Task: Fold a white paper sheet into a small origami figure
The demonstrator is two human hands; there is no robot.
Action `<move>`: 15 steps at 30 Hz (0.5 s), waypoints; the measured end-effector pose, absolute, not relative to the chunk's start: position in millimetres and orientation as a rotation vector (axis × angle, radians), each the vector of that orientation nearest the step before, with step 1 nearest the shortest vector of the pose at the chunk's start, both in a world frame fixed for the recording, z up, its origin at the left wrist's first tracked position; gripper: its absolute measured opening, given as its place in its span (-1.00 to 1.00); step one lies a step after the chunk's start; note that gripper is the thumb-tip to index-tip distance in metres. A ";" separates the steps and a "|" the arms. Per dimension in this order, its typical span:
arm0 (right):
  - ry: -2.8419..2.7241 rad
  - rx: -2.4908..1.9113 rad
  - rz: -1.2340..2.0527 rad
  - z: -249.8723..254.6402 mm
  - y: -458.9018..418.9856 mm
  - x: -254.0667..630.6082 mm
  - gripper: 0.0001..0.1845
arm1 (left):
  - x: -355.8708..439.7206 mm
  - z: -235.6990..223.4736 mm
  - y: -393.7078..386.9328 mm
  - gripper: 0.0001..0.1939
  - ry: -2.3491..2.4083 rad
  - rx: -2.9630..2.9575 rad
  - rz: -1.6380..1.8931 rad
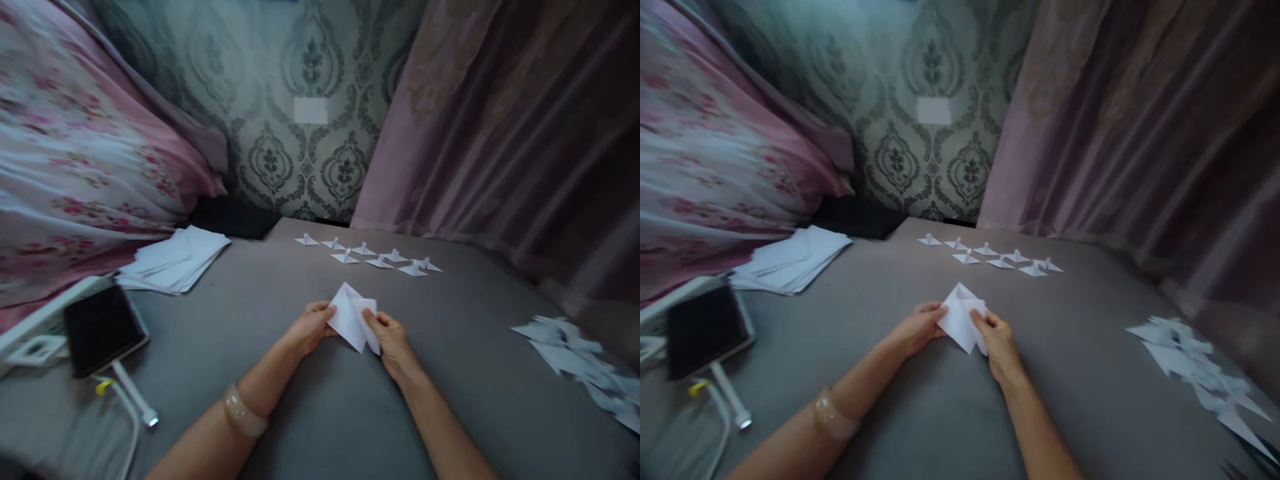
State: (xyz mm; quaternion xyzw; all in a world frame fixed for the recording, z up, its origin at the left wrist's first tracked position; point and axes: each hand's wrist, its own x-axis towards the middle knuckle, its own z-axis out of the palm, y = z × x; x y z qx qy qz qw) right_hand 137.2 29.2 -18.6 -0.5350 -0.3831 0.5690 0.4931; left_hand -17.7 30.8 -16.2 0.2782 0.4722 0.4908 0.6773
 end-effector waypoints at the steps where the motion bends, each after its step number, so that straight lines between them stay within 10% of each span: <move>1: -0.833 -1.236 1.415 -17.3 31.1 139.3 -0.58 | -19.2 -16.2 34.6 -0.88 1.111 0.639 1.126; 15: -0.677 -0.978 1.277 -29.5 46.9 134.7 -0.57 | -267.5 79.7 71.2 -0.65 2.297 0.772 1.571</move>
